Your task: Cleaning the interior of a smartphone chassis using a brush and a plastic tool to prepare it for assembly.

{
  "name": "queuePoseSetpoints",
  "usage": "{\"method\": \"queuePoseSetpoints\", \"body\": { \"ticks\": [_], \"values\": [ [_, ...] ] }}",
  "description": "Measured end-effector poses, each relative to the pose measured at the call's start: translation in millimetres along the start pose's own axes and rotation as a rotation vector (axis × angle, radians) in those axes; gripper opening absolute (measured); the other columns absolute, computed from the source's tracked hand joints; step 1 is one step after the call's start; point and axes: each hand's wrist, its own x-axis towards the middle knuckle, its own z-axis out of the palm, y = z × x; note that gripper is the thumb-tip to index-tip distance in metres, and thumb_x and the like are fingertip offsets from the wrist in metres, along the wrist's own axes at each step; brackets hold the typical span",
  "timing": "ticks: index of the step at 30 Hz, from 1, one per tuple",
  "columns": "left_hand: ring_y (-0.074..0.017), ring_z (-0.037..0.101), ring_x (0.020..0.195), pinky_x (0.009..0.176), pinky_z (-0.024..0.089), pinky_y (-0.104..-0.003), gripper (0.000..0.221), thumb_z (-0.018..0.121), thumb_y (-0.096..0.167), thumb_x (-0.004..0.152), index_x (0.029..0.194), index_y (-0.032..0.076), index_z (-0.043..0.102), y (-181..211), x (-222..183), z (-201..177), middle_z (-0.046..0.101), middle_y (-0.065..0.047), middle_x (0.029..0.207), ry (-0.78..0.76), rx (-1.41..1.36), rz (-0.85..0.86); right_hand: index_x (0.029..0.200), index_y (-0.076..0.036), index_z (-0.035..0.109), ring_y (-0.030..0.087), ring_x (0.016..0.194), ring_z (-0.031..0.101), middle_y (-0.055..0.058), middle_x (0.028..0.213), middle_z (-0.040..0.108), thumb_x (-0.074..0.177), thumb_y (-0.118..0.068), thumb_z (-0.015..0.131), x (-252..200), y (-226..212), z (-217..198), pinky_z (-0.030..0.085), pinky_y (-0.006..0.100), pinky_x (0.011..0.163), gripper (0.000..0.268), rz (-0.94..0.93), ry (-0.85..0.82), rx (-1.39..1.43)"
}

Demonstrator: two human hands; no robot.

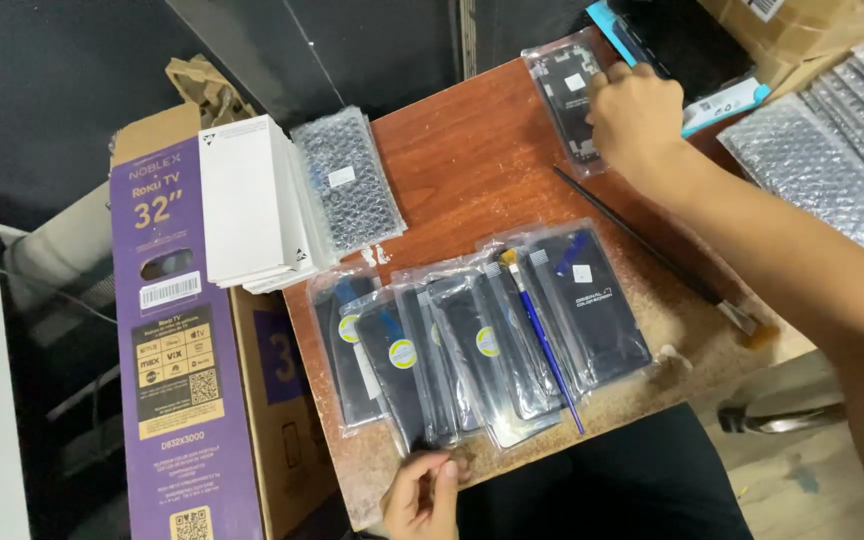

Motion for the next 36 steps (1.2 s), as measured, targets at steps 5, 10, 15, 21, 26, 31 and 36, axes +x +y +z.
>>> {"method": "queuePoseSetpoints", "body": {
  "ticks": [5, 10, 15, 21, 26, 31, 36],
  "values": [
    [-0.0121, 0.068, 0.058, 0.049, 0.054, -0.017, 0.006, 0.066, 0.003, 0.074, 0.08, 0.002, 0.068, -5.7, -0.9, -3.2, 0.069, -0.008, 0.069, -0.012, 0.049, 0.055, 0.108, -0.013, 0.061, 0.031, 0.093, 0.061, 0.007, 0.09, 0.066, 0.084, -0.047, 0.052, -91.0, -10.5, -98.1, 0.055, 0.046, 0.054, 0.042, -0.12, -0.057, 0.334],
    [-0.0173, 0.064, 0.063, 0.055, 0.053, -0.021, 0.006, 0.062, 0.007, 0.077, 0.075, 0.001, 0.063, 32.6, 7.1, 20.4, 0.066, -0.011, 0.064, -0.062, 0.034, 0.183, 0.126, -0.011, 0.039, 0.038, 0.089, 0.062, 0.018, 0.084, 0.063, 0.057, -0.081, 0.038, -194.1, -18.2, -120.2, 0.054, 0.053, 0.069, 0.098, -0.033, -0.38, 0.541],
    [-0.026, 0.066, 0.083, 0.075, 0.055, -0.033, 0.013, 0.063, 0.013, 0.079, 0.086, 0.002, 0.064, 65.0, 4.9, 52.6, 0.069, -0.009, 0.082, -0.371, 0.142, 0.486, 0.136, -0.014, 0.036, 0.038, 0.138, 0.024, 0.015, 0.147, 0.028, 0.064, -0.061, 0.066, -228.2, -18.7, -107.4, 0.022, 0.051, 0.111, 0.091, -0.454, 0.067, 0.693],
    [-0.0271, 0.064, 0.091, 0.08, 0.051, -0.035, 0.014, 0.06, 0.015, 0.085, 0.091, 0.002, 0.062, 72.7, 4.4, 56.9, 0.067, -0.011, 0.086, -0.481, 0.142, 0.448, 0.124, -0.004, 0.049, 0.031, 0.125, 0.045, 0.014, 0.132, 0.049, 0.081, -0.019, 0.061, -222.4, 14.9, -130.0, 0.043, 0.038, 0.099, 0.046, -0.686, 0.154, 0.781],
    [-0.023, 0.063, 0.093, 0.081, 0.051, -0.033, 0.015, 0.059, 0.015, 0.085, 0.094, 0.004, 0.064, 67.3, 6.7, 61.1, 0.066, -0.011, 0.093, -0.461, 0.151, 0.354, 0.116, 0.0, 0.054, 0.031, 0.115, 0.055, 0.016, 0.121, 0.056, 0.082, -0.008, 0.056, -210.8, 33.6, -152.1, 0.045, 0.04, 0.099, 0.035, -0.735, 0.205, 0.873],
    [-0.0235, 0.061, 0.095, 0.083, 0.049, -0.035, 0.016, 0.057, 0.015, 0.087, 0.096, 0.004, 0.063, 66.3, 3.7, 68.7, 0.065, -0.009, 0.096, -0.518, 0.143, 0.315, 0.104, -0.003, 0.063, 0.027, 0.103, 0.063, 0.012, 0.107, 0.065, 0.064, -0.014, 0.08, -210.1, 24.0, -146.4, 0.051, 0.039, 0.093, 0.045, -0.723, 0.248, 0.969],
    [-0.0227, 0.061, 0.095, 0.084, 0.048, -0.034, 0.016, 0.058, 0.017, 0.087, 0.096, 0.005, 0.063, 56.5, 2.0, 67.2, 0.065, -0.009, 0.096, -0.533, 0.144, 0.303, 0.091, 0.003, 0.064, 0.03, 0.082, 0.071, 0.02, 0.096, 0.069, 0.081, -0.001, 0.063, -202.9, 33.3, -147.0, 0.064, 0.029, 0.071, 0.011, -0.554, 0.403, 0.934]
  ]
}}
